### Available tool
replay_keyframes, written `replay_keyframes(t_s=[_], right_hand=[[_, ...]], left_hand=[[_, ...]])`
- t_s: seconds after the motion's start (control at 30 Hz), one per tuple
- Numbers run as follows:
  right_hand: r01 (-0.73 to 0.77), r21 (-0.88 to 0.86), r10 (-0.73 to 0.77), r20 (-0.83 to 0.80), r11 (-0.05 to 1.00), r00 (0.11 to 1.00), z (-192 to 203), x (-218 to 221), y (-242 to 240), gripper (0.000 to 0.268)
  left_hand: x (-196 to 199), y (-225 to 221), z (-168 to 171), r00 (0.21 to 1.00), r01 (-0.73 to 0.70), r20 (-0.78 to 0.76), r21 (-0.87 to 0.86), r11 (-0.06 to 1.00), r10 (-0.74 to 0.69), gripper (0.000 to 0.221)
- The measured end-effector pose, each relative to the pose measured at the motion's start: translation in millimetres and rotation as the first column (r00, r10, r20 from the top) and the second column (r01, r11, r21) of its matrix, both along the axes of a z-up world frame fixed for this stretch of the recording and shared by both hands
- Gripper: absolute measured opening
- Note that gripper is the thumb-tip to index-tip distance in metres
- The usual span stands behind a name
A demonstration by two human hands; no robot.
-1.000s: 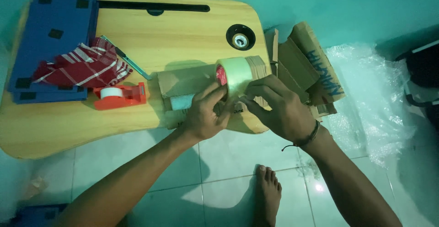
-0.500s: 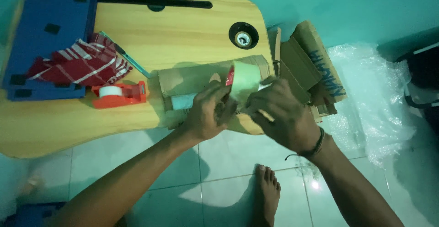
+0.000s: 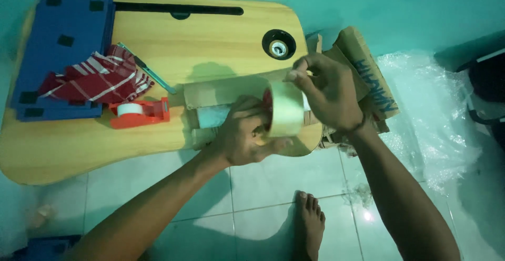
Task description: Wrapping an item in bubble wrap and sealing it inside a cardboard box using tape.
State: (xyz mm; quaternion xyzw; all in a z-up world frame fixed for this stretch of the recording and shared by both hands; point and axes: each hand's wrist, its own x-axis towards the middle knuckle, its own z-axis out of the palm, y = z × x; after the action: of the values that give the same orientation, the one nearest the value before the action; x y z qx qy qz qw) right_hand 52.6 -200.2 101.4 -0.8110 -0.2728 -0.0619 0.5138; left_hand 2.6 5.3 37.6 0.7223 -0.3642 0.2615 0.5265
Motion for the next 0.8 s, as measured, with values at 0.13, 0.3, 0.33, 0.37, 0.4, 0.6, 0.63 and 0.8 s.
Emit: replay_keyframes(t_s=[0.13, 0.3, 0.33, 0.37, 0.4, 0.6, 0.63, 0.8], right_hand=[[0.029, 0.030, -0.026, -0.085, 0.999, 0.996, -26.4, 27.1, -6.0, 0.022], [0.072, 0.016, -0.058, -0.444, 0.997, 0.894, -37.9, 40.7, -14.8, 0.035], [0.072, 0.016, -0.057, -0.445, 0.997, 0.894, -36.1, 39.9, -13.2, 0.035], [0.018, -0.009, -0.020, -0.387, 1.000, 0.922, -34.2, 39.1, -11.9, 0.030], [-0.034, -0.038, 0.020, -0.325, 0.999, 0.945, -31.2, 39.1, -11.5, 0.026], [-0.148, -0.212, 0.076, -0.313, 0.966, 0.947, -49.3, 67.0, -16.6, 0.032], [-0.149, -0.213, 0.079, -0.306, 0.966, 0.949, -46.0, 65.5, -14.8, 0.032], [-0.234, -0.322, 0.143, -0.282, 0.917, 0.949, -38.1, 60.8, -8.7, 0.022]], left_hand=[[-2.8, -0.9, -1.4, 0.996, 0.033, -0.079, 0.031, 0.999, -0.030, 0.033], [1.4, 1.3, -23.6, 0.961, 0.150, -0.230, -0.026, 0.988, -0.152, 0.025], [-0.3, 1.0, -18.9, 0.961, 0.150, -0.231, -0.026, 0.988, -0.152, 0.025], [-2.0, 0.5, -14.0, 0.967, 0.133, -0.219, -0.005, 0.991, -0.131, 0.027], [-2.2, -0.8, -8.5, 0.973, 0.118, -0.203, 0.015, 0.993, -0.113, 0.030], [-29.3, -25.5, 6.4, 0.878, -0.042, -0.472, -0.241, 0.970, -0.080, 0.031], [-30.7, -27.6, 7.4, 0.881, -0.042, -0.466, -0.241, 0.970, -0.077, 0.031], [-43.2, -36.5, 1.4, 0.784, -0.083, -0.615, -0.239, 0.968, -0.085, 0.048]])
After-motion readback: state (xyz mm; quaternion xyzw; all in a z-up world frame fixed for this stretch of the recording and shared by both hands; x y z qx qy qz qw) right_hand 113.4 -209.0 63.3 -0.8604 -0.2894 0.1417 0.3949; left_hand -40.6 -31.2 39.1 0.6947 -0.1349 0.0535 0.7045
